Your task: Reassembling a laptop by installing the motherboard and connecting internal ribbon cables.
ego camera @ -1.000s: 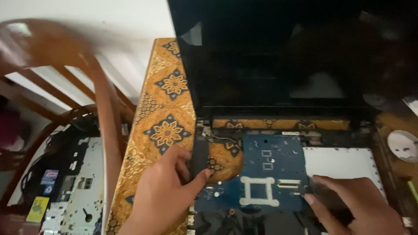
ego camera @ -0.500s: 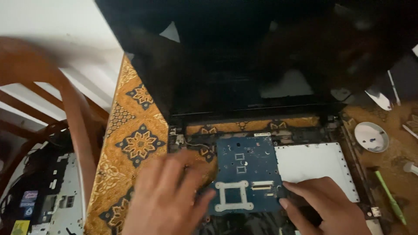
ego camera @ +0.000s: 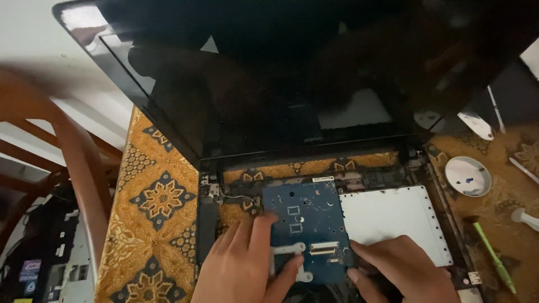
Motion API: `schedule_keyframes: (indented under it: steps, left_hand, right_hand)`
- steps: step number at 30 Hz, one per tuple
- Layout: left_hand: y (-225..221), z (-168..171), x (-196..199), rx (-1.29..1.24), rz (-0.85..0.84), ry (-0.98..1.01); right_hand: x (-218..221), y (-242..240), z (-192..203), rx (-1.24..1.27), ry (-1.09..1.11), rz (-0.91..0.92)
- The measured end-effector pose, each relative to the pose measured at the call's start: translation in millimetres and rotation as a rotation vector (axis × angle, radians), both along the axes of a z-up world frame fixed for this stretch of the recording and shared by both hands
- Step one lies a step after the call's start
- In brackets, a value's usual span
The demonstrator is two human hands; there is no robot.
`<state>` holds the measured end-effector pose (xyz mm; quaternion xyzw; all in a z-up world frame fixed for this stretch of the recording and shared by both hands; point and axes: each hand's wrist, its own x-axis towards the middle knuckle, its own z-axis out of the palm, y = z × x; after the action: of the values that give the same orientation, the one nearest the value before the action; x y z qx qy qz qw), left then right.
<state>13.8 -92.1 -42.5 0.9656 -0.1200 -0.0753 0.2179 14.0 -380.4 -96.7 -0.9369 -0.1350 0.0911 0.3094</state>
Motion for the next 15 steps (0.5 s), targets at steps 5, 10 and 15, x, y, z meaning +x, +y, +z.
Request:
schedule_keyframes:
  steps: [5,10,15]
  left_hand:
    - [2.0,-0.7,-0.5,-0.112,0.059,0.129]
    - [2.5,-8.1,-5.3,-0.056,0.048,-0.117]
    - [4.6,-13.6,-5.6,-0.017,0.045,-0.072]
  right_hand:
    - [19.1,-5.7,-2.2,-0.33,0.427,0.025]
    - [31.6,-12.1,-1.8,-0.256,0.504,0.232]
    - [35.4,-23.4,-21.1,-0.33,0.555,0.323]
